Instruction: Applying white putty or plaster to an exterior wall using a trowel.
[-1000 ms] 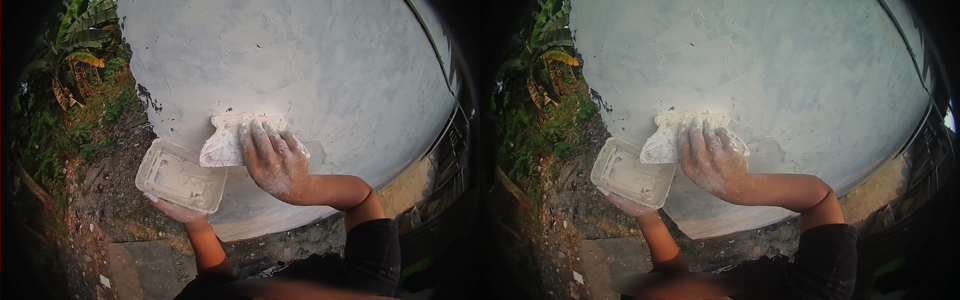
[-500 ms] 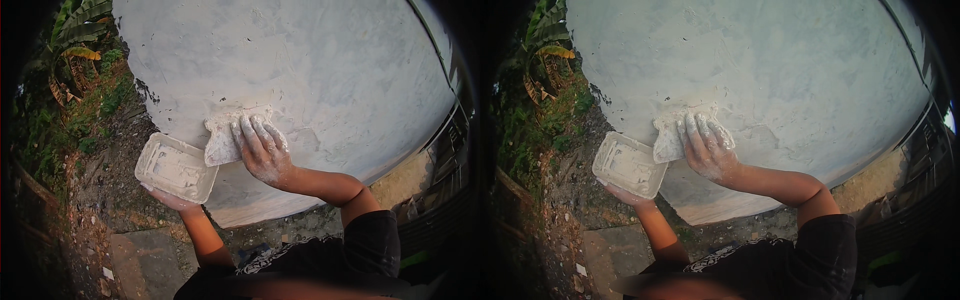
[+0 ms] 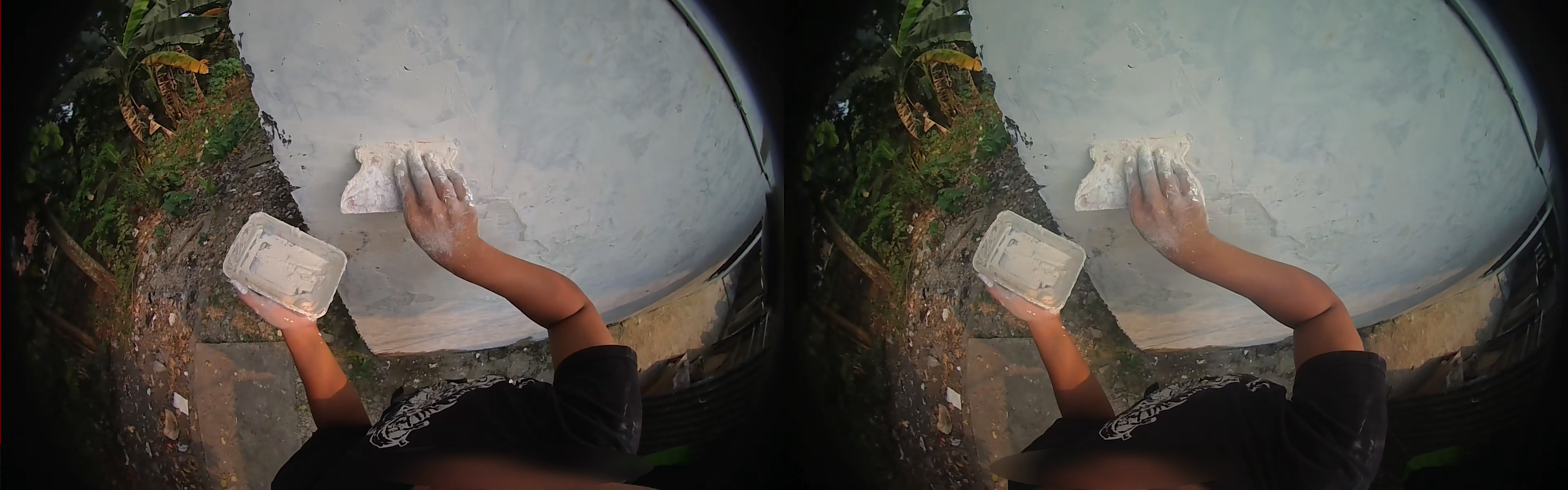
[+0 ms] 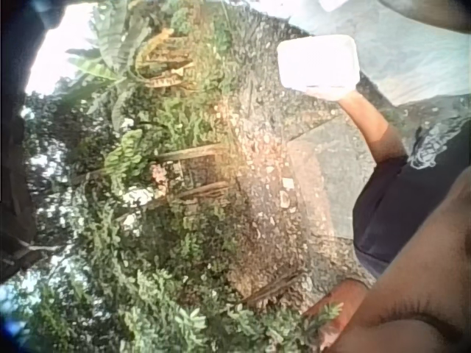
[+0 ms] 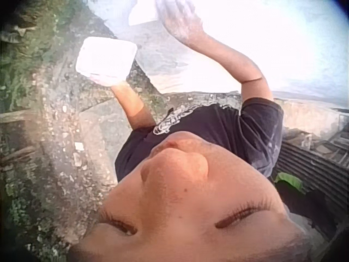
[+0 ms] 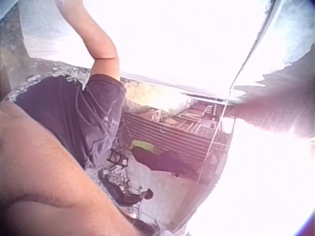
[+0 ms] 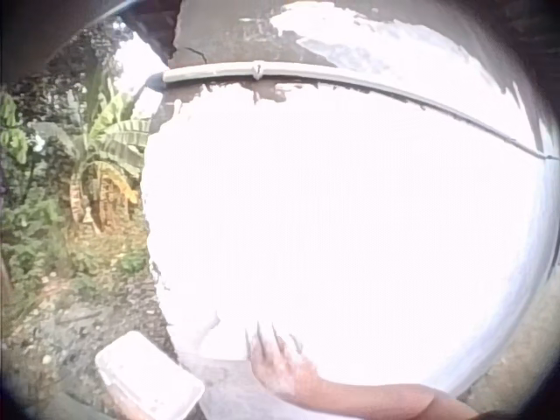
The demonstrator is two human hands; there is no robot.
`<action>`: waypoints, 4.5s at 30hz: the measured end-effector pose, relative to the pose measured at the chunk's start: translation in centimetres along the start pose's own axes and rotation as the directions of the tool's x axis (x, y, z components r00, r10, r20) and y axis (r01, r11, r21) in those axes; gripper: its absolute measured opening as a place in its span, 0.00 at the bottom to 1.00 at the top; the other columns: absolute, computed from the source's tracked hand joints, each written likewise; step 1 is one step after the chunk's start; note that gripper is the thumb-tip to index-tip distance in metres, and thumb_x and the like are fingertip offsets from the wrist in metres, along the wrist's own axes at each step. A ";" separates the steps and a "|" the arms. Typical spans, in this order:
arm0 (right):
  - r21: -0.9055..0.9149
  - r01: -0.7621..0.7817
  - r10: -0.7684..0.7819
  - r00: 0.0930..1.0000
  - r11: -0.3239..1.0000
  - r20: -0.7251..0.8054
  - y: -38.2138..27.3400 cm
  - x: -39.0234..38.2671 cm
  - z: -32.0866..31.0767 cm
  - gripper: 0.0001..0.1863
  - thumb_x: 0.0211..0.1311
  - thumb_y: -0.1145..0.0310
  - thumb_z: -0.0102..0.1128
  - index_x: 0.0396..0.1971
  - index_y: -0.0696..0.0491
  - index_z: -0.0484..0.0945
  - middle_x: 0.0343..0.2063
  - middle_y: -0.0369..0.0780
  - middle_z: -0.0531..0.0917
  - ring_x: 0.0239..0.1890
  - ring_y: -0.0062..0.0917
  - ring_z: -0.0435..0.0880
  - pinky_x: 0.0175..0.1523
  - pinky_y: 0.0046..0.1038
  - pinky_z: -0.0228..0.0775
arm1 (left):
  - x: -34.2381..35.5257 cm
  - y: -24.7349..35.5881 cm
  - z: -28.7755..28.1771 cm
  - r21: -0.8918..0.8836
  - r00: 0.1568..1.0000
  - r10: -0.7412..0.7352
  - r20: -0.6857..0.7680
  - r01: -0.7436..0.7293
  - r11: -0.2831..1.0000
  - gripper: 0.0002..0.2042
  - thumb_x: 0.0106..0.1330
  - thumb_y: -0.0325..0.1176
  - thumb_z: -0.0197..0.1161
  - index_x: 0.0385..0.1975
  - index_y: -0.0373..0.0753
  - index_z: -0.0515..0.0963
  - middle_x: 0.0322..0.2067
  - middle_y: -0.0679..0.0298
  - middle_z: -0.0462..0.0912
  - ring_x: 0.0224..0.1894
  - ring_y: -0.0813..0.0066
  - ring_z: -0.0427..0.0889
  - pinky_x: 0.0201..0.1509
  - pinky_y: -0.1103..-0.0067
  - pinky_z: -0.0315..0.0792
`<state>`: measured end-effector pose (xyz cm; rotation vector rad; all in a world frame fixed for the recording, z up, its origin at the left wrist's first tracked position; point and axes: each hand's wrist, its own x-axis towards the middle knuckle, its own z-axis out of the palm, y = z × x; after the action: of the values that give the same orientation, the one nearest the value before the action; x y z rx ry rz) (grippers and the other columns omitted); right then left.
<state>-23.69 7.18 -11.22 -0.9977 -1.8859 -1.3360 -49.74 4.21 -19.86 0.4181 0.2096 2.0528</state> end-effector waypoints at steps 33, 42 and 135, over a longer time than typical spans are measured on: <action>0.367 -0.361 0.440 0.884 0.857 -0.159 7.5 4.6 -6.2 0.24 0.50 0.81 0.57 0.50 0.51 0.78 0.45 0.42 0.82 0.47 0.33 0.82 0.51 0.37 0.70 | -2.7 -0.6 7.0 0.046 0.996 -0.067 -0.056 0.069 0.997 0.33 0.70 0.63 0.38 0.67 0.47 0.63 0.68 0.60 0.63 0.67 0.51 0.64 0.67 0.52 0.63; -0.043 -0.287 0.285 0.957 0.957 -0.053 3.8 7.0 -2.7 0.25 0.55 0.72 0.56 0.54 0.63 0.75 0.47 0.55 0.80 0.48 0.37 0.83 0.53 0.44 0.69 | -1.6 -1.1 6.2 0.031 0.994 -0.105 0.045 0.103 0.994 0.34 0.70 0.63 0.37 0.68 0.47 0.62 0.67 0.60 0.62 0.66 0.52 0.65 0.67 0.54 0.63; 0.796 -0.541 0.570 0.576 -0.271 0.586 -6.6 -5.4 -3.8 0.12 0.64 0.74 0.62 0.45 0.63 0.78 0.40 0.40 0.84 0.42 0.20 0.80 0.50 0.25 0.71 | -3.7 -3.1 6.5 0.126 0.975 -0.195 0.108 0.181 0.975 0.35 0.70 0.61 0.44 0.68 0.42 0.58 0.66 0.57 0.62 0.66 0.56 0.63 0.68 0.59 0.60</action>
<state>-26.18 1.00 -17.73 -0.7894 -1.3109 0.6680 -43.10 2.35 -15.62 0.5695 0.2855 1.8285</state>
